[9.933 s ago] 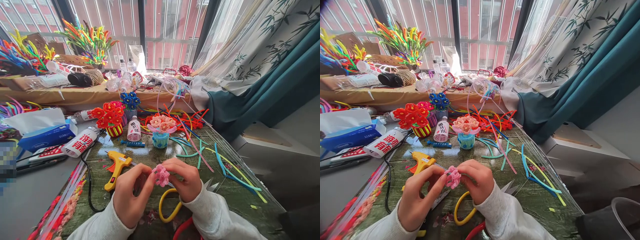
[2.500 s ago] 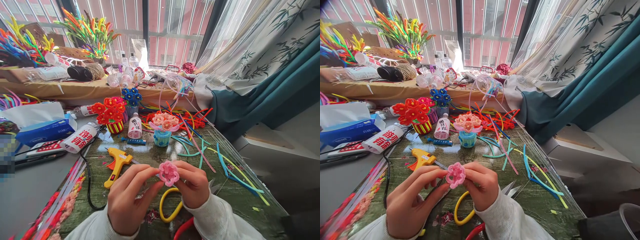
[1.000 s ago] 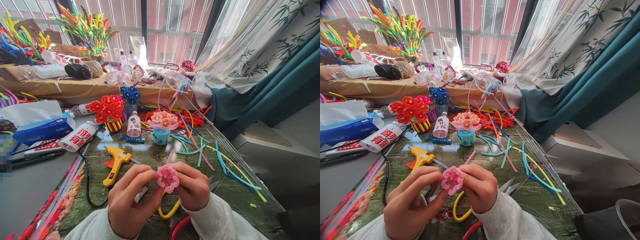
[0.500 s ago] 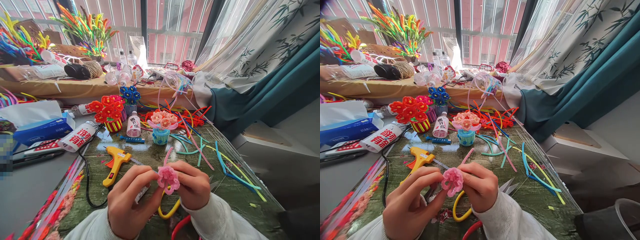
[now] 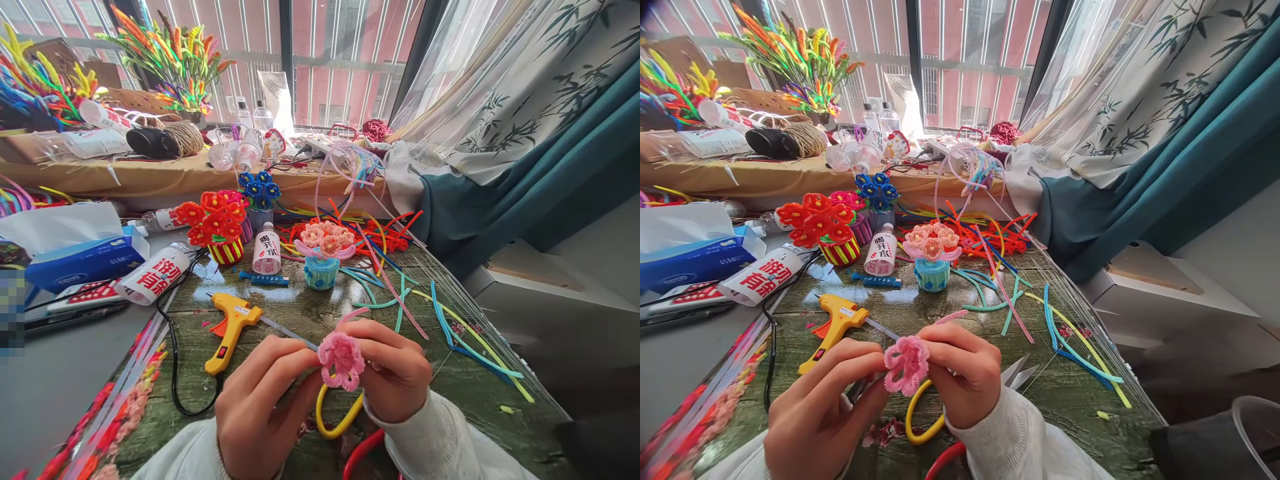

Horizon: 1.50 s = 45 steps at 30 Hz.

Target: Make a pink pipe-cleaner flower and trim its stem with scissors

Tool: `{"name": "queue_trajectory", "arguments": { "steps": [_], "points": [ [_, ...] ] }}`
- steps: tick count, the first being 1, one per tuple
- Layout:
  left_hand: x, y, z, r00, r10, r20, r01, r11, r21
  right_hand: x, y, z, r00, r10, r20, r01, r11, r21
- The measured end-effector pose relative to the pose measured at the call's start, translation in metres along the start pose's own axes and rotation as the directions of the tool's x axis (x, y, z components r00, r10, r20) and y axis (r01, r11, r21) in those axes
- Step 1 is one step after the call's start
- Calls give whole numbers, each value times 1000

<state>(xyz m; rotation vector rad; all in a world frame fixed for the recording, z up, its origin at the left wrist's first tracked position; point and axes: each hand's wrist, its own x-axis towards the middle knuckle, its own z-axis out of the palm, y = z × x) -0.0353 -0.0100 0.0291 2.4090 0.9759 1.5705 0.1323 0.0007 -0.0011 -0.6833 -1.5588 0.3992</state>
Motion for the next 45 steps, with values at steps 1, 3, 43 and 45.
{"name": "queue_trajectory", "arguments": {
  "steps": [1, 3, 43, 45],
  "points": [
    [0, -1, -1, 1000, -6, 12, 6, 1000, 5, 1, 0, 0, 1000, 4, 10, -4, 1000, 10],
    [-2, -2, -2, 1000, -21, 22, 20, 1000, 17, 2, -1, 1, 1000, 10, 28, -11, 999, 43],
    [3, -1, 3, 988, -155, 21, 156, 983, -97, 6, -4, 5, 987, 151, 56, -156, 982, 106],
    [3, -2, 4, 988, -151, 26, 152, 984, -96, 6, -3, 4, 982, 176, 72, -184, 976, 118]
  ]
}}
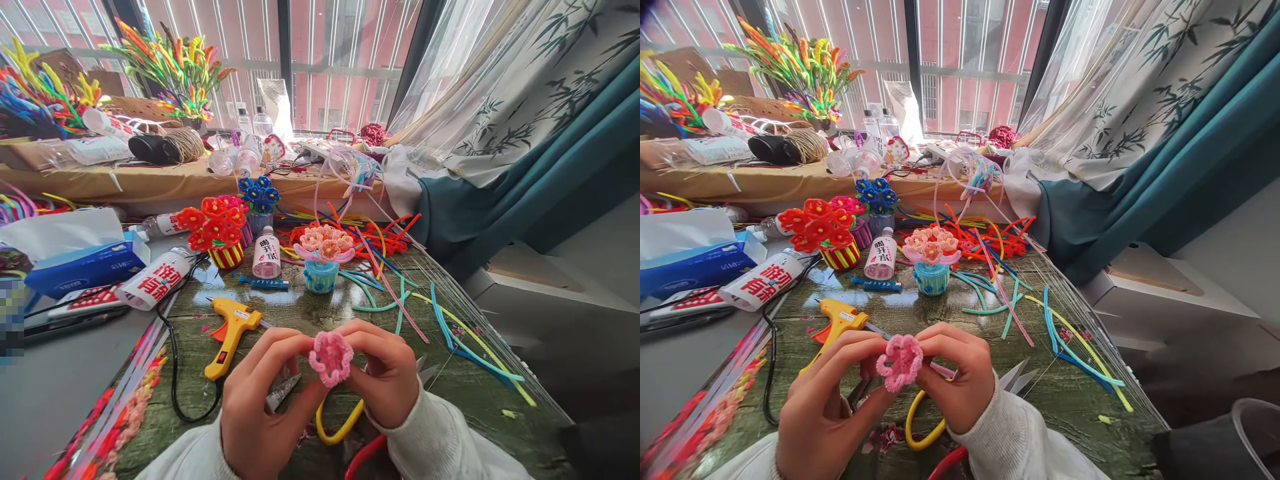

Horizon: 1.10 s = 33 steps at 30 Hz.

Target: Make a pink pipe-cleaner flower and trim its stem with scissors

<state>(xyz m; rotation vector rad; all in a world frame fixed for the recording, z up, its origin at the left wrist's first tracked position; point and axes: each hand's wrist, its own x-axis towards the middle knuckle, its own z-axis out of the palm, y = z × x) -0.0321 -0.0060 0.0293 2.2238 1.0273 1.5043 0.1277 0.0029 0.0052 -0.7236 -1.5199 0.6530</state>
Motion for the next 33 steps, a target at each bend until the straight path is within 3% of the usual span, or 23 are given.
{"name": "queue_trajectory", "arguments": {
  "steps": [20, 26, 33],
  "points": [
    [-1, -3, -5, 1000, 20, 12, -19, 997, -70, 1, 4, -1, 995, 53, 84, -68, 982, 178],
    [-4, -5, -3, 999, 9, -31, -9, 1000, -10, 0, 3, -4, 975, 177, 134, -202, 957, 209],
    [-2, -2, -6, 995, 92, -30, -91, 996, 11, 1, 5, -5, 971, 181, 156, -213, 953, 216]
  ]
}}
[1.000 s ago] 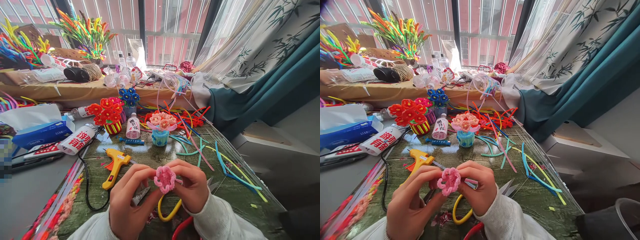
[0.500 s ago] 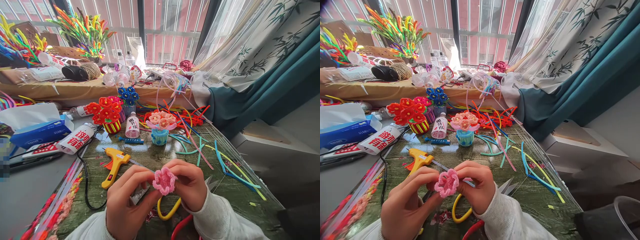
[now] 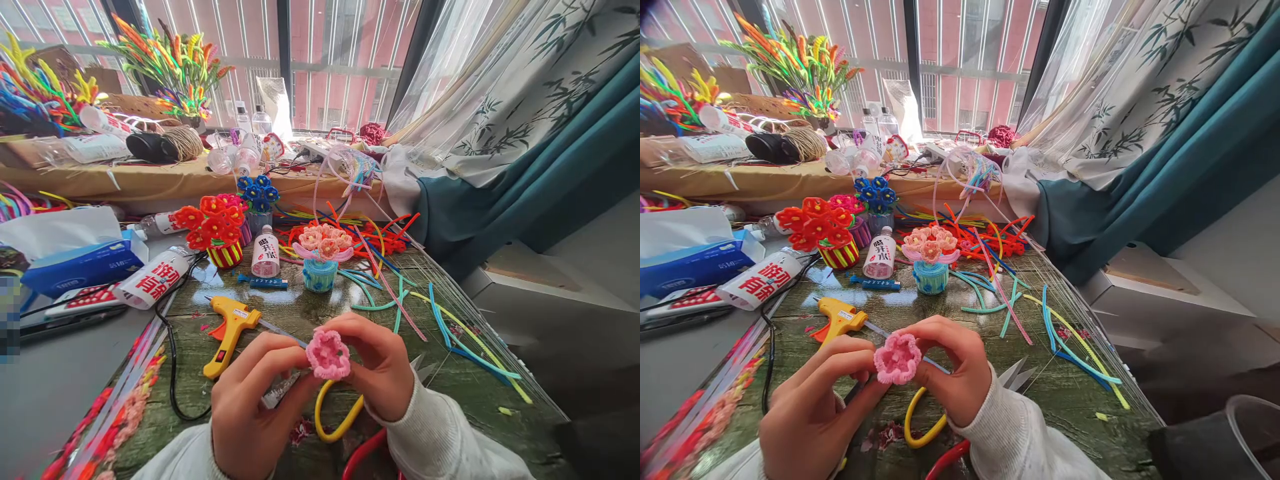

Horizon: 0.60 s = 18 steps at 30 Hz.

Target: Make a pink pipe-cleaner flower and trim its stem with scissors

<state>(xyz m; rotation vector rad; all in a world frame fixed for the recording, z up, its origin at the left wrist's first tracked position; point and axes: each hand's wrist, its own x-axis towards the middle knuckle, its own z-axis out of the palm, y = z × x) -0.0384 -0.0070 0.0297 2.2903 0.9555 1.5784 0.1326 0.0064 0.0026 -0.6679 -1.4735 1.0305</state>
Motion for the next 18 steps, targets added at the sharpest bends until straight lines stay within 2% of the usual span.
{"name": "queue_trajectory", "arguments": {
  "steps": [4, 8, 12, 18],
  "points": [
    [3, 2, 1, 998, 64, 3, -64, 997, 52, -1, 0, 1, 1000, 7, -20, -7, 1000, -16],
    [2, 4, 2, 997, 79, 5, -79, 993, 84, -4, -1, 3, 998, 11, -65, -14, 999, -35],
    [1, 4, 3, 997, 70, -16, -68, 990, 125, -5, -2, 3, 997, 1, -83, -10, 993, -114],
    [1, 4, 2, 999, 33, -31, -31, 998, 50, -3, -4, 3, 999, 4, -50, -12, 988, -156]
  ]
}}
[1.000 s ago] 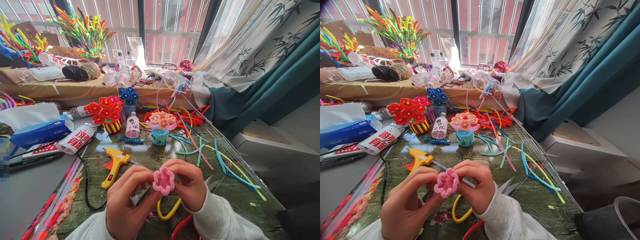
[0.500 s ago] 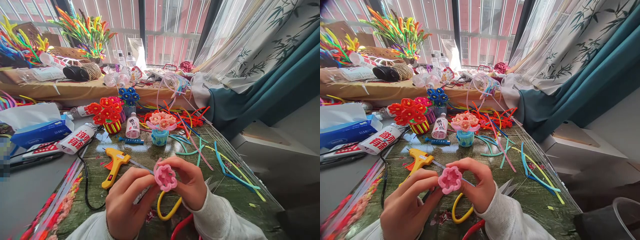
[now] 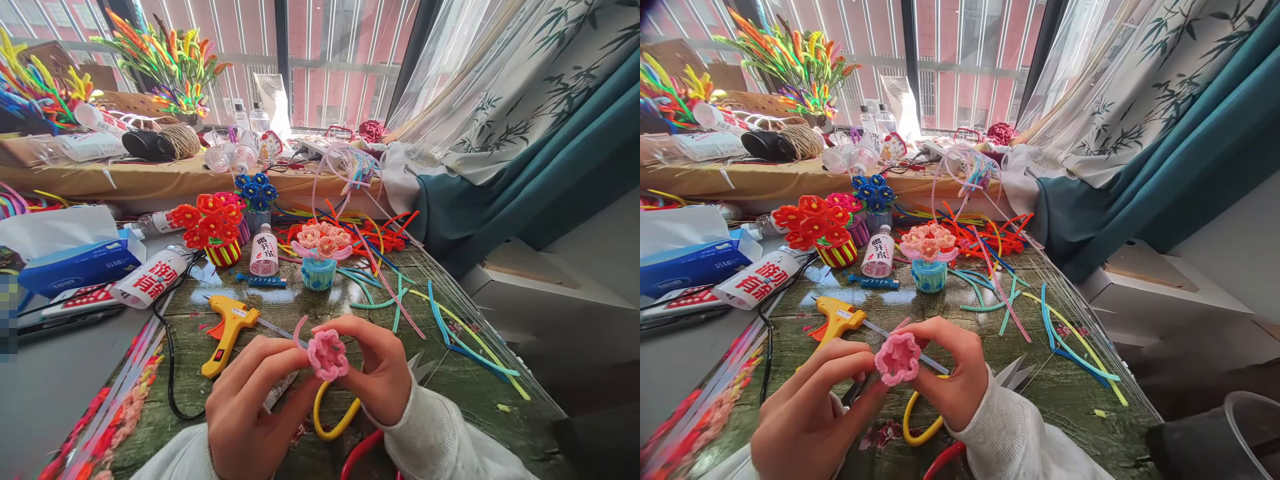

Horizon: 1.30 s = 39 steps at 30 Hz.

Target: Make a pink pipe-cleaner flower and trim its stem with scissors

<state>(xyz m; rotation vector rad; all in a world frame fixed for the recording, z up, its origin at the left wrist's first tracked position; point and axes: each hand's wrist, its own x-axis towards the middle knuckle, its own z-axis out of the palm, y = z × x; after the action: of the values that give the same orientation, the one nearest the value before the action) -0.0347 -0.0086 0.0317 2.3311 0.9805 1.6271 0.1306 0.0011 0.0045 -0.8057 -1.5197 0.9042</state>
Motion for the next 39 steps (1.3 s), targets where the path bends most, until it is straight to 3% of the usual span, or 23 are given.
{"name": "queue_trajectory", "arguments": {
  "steps": [8, 13, 18, 25, 39],
  "points": [
    [-7, -8, 2, 970, -229, 77, 238, 963, -124, 0, 9, 5, 971, 218, 100, -227, 969, 96],
    [-8, -12, 4, 950, -304, 68, 311, 942, -125, -4, 10, 12, 928, 345, 144, -374, 848, 375],
    [-5, -12, -1, 960, -280, -16, 280, 960, -19, -5, 8, 15, 868, 470, 159, -483, 729, 486],
    [7, -18, -7, 965, -226, 131, 230, 973, -19, -4, 5, 14, 864, 478, 156, -491, 732, 473],
    [7, -18, -7, 992, -77, 99, 73, 997, 37, -4, 13, 12, 858, 477, 193, -508, 724, 467]
  ]
}}
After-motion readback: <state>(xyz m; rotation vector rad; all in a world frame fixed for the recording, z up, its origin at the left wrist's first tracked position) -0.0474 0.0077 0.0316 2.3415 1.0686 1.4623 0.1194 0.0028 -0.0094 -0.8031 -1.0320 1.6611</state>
